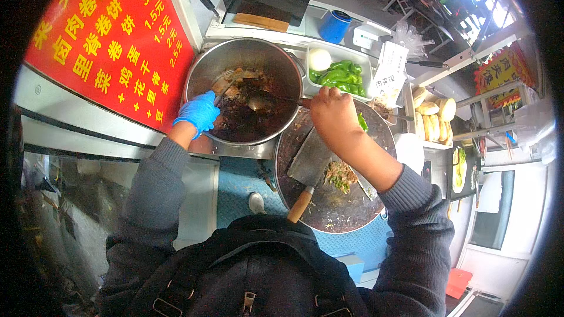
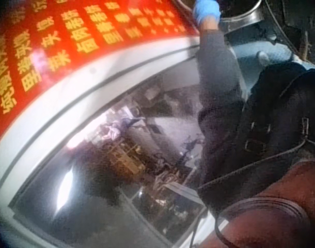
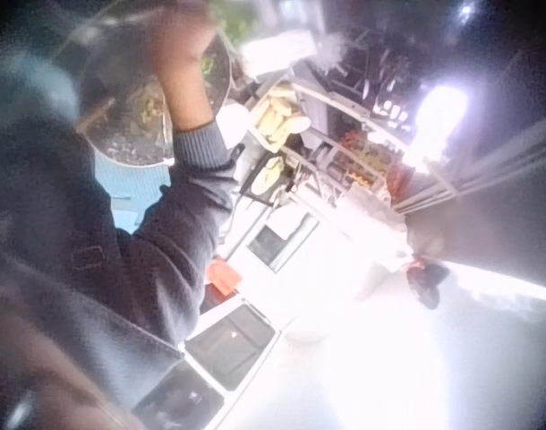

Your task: The person prepares a wrap by placing a flatbread on a griddle, brushing sauce onto it, and adding lettuce. They retrieve cooked meat from a pot, chop it on a cutting board, and add shredded vegetables to the wrap. The person uses a spatula to arrange the ingredients on the flatbread.

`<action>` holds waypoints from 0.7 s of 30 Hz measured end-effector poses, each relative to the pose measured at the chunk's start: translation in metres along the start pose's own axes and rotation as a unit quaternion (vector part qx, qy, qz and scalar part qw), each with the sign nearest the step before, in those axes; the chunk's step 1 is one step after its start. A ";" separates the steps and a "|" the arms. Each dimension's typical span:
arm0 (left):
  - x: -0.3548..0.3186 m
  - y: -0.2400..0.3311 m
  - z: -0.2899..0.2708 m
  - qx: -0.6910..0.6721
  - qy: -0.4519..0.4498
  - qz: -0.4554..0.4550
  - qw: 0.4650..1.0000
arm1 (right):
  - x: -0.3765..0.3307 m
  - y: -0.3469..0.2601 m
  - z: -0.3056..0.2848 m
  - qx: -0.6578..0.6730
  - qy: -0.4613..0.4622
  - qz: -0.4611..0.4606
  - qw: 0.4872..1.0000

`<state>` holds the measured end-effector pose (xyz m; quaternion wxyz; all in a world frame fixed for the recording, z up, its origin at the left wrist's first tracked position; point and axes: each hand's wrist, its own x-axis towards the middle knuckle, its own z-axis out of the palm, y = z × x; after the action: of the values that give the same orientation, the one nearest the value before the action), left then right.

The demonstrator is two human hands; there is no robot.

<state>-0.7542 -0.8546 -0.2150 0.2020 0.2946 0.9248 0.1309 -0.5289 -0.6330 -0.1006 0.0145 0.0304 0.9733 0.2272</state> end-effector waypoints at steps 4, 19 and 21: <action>0.026 0.003 0.022 0.141 -0.026 0.007 0.990 | -0.012 0.006 0.002 0.017 0.020 0.020 0.999; 0.030 -0.006 0.014 0.126 -0.009 0.082 0.989 | -0.047 0.020 0.022 0.119 0.013 0.081 0.989; 0.034 0.003 0.019 0.025 -0.108 -0.014 0.994 | -0.050 0.021 0.022 0.125 0.010 0.092 0.988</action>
<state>-0.7695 -0.8302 -0.2406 0.2955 0.2987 0.9046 0.0718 -0.4769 -0.6083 -0.1105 -0.0199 0.1195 0.9871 0.1047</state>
